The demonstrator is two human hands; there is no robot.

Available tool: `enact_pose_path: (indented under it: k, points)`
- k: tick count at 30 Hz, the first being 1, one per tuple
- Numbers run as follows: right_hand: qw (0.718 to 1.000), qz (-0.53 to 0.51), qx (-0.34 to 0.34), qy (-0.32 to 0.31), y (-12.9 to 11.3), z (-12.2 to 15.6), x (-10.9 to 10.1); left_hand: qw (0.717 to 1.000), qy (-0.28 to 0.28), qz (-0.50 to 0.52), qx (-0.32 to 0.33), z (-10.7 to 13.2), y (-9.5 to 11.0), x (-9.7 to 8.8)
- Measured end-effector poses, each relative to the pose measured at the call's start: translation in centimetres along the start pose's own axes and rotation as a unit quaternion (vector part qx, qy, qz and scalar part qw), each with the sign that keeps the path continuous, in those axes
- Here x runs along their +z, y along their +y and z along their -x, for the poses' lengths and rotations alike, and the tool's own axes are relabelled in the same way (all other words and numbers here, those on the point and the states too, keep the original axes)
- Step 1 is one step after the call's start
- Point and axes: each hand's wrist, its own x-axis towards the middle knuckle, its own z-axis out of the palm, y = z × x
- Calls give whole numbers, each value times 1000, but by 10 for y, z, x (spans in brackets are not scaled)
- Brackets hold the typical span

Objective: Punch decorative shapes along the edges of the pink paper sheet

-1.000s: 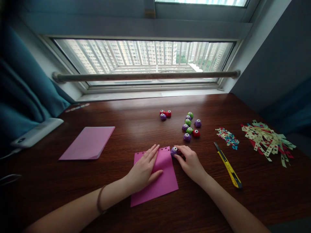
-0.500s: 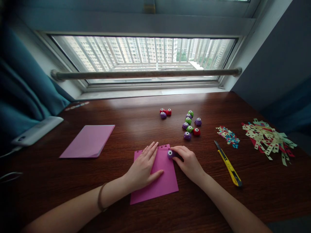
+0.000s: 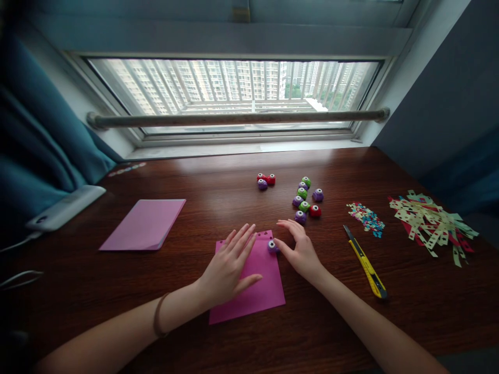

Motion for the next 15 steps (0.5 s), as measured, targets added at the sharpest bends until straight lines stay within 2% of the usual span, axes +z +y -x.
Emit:
enact_pose_path:
  k: [6, 15]
  points:
    - [999, 38, 5, 8, 6, -16, 11, 997, -13, 36, 66, -3, 7, -7]
    - [999, 46, -18, -6, 14, -15, 18, 988, -60, 119, 85, -17, 8, 0]
